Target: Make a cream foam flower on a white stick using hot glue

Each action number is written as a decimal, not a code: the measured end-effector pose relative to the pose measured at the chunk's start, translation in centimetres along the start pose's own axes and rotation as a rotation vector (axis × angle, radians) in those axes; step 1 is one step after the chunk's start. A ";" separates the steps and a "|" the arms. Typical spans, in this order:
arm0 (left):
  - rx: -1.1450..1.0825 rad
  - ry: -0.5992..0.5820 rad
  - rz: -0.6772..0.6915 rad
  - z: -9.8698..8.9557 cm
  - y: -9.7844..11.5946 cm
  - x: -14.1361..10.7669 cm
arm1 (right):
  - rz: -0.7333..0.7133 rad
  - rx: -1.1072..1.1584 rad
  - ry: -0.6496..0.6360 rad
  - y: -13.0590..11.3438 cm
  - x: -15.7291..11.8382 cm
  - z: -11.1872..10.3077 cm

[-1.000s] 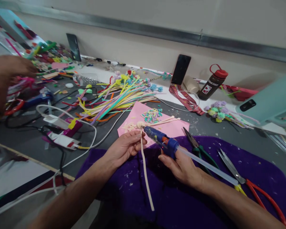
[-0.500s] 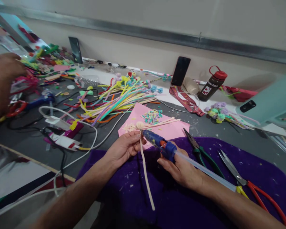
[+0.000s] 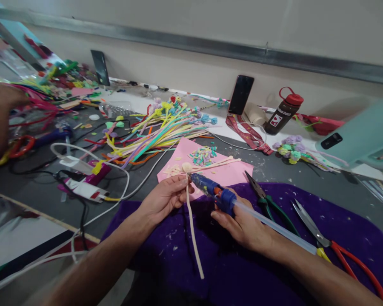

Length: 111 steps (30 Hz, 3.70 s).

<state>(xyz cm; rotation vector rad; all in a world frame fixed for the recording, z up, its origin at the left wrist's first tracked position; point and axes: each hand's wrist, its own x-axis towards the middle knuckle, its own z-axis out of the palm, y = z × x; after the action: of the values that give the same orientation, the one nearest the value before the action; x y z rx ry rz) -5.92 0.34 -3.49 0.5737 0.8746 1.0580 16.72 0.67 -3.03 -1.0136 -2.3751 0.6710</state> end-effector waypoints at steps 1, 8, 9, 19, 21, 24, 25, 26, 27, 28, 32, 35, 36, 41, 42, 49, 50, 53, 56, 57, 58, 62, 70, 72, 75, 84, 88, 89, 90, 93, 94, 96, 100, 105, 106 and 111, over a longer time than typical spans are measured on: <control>0.005 0.000 0.002 0.0 0.0 0.0 | -0.006 0.000 0.007 0.1 0.0 0.0; 0.014 0.000 0.000 0.1 0.1 -0.1 | -0.016 0.025 0.017 0.2 0.1 0.1; 0.007 -0.001 0.000 0.1 0.1 -0.1 | -0.015 0.027 0.009 0.2 0.0 0.1; 0.009 0.017 0.003 -0.1 0.3 0.0 | -0.023 0.006 -0.024 -0.7 0.1 -0.6; 0.002 0.060 0.027 -0.3 0.5 0.0 | -0.039 -0.074 -0.045 -1.0 0.2 -1.8; -0.028 0.112 0.097 -0.9 1.2 -0.1 | -0.044 -0.309 -0.054 -0.6 -0.1 -3.8; -0.037 0.117 0.122 -1.1 1.5 -0.2 | -0.058 -0.409 -0.054 -0.2 -0.4 -4.3; -0.044 0.122 0.148 -1.3 1.8 -0.3 | -0.052 -0.512 -0.072 0.3 -0.7 -4.6; -0.047 0.129 0.173 -1.4 2.0 -0.4 | -0.037 -0.612 -0.094 0.8 -1.1 -4.7; -0.049 0.140 0.197 -1.5 2.2 -0.5 | -0.016 -0.700 -0.110 1.4 -1.5 -4.6; -0.028 0.195 0.269 -1.7 2.9 -0.9 | 0.063 -0.857 -0.138 3.3 -2.9 -3.2; 0.002 0.235 0.307 -1.8 3.1 -1.0 | 0.078 -0.845 -0.141 3.8 -3.2 -2.3; 0.008 0.244 0.317 -1.8 3.2 -1.0 | 0.071 -0.841 -0.149 3.7 -3.1 -2.3; 0.091 0.265 0.346 -1.9 3.5 -1.2 | -0.064 -0.866 -0.109 2.1 -1.5 -4.2; 0.110 0.262 0.346 -1.9 3.5 -1.2 | -0.110 -0.848 -0.089 1.5 -0.9 -4.6; 0.108 0.247 0.389 -2.5 3.7 -1.3 | -0.344 -0.598 -0.334 -2.0 6.5 -3.4; 0.098 0.257 0.402 -2.7 3.8 -1.3 | -0.345 -0.573 -0.386 -2.3 7.7 -2.8; 0.065 0.308 0.443 -3.4 4.2 -1.4 | -0.346 -0.526 -0.528 -3.2 11.1 -1.1; 0.016 0.362 0.472 -3.8 4.5 -1.5 | -0.328 -0.507 -0.601 -3.8 13.9 0.6; 0.001 0.364 0.476 -3.9 4.5 -1.5 | -0.337 -0.499 -0.608 -3.9 14.6 1.1; -0.013 0.358 0.480 -3.9 4.6 -1.5 | -0.363 -0.493 -0.601 -4.0 15.2 1.8; -0.041 0.270 0.464 -3.8 4.4 -1.5 | -0.504 -0.536 -0.497 -3.6 16.5 4.8; -0.071 0.260 0.454 -3.7 4.4 -1.7 | -0.566 -0.670 -0.436 -2.3 17.1 6.9; -0.055 0.262 0.460 -3.7 4.5 -1.8 | -0.510 -0.683 -0.416 -2.2 16.8 5.9; -0.052 0.274 0.466 -3.6 4.6 -2.0 | -0.462 -0.631 -0.418 -1.8 15.7 4.4; -0.014 0.362 0.468 -3.2 4.7 -2.2 | -0.435 -0.315 -0.428 -0.6 15.3 4.4; 0.003 0.334 0.470 -3.3 4.6 -2.0 | -0.369 -0.312 -0.359 0.1 16.6 4.9; 0.008 0.328 0.469 -3.4 4.6 -2.0 | -0.351 -0.332 -0.347 0.3 16.7 4.9; 0.011 0.323 0.467 -3.4 4.6 -2.0 | -0.340 -0.355 -0.335 0.4 16.7 4.9; 0.007 0.310 0.462 -3.4 4.5 -2.0 | -0.354 -0.430 -0.343 0.4 16.4 4.5; 0.004 0.306 0.462 -3.3 4.5 -2.0 | -0.368 -0.454 -0.365 0.3 16.2 4.4; 0.002 0.303 0.464 -3.1 4.5 -2.0 | -0.389 -0.496 -0.416 0.2 15.7 3.9; 0.003 0.305 0.455 -2.9 4.5 -2.0 | -0.391 -0.517 -0.494 -0.2 15.1 2.7; 0.023 0.277 0.463 -3.0 4.4 -1.9 | -0.339 -0.456 -0.522 -0.3 15.5 1.9; 0.026 0.274 0.466 -3.0 4.4 -1.9 | -0.324 -0.448 -0.493 -0.2 15.7 2.1; 0.047 0.274 0.444 -2.9 4.4 -1.9 | -0.322 -0.416 -0.338 0.4 17.1 3.9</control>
<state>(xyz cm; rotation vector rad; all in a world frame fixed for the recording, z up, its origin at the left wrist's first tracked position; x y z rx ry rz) -10.97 0.37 -1.13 0.6914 1.0386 1.5484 4.06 12.85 -2.45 -0.6779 -2.9702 0.2434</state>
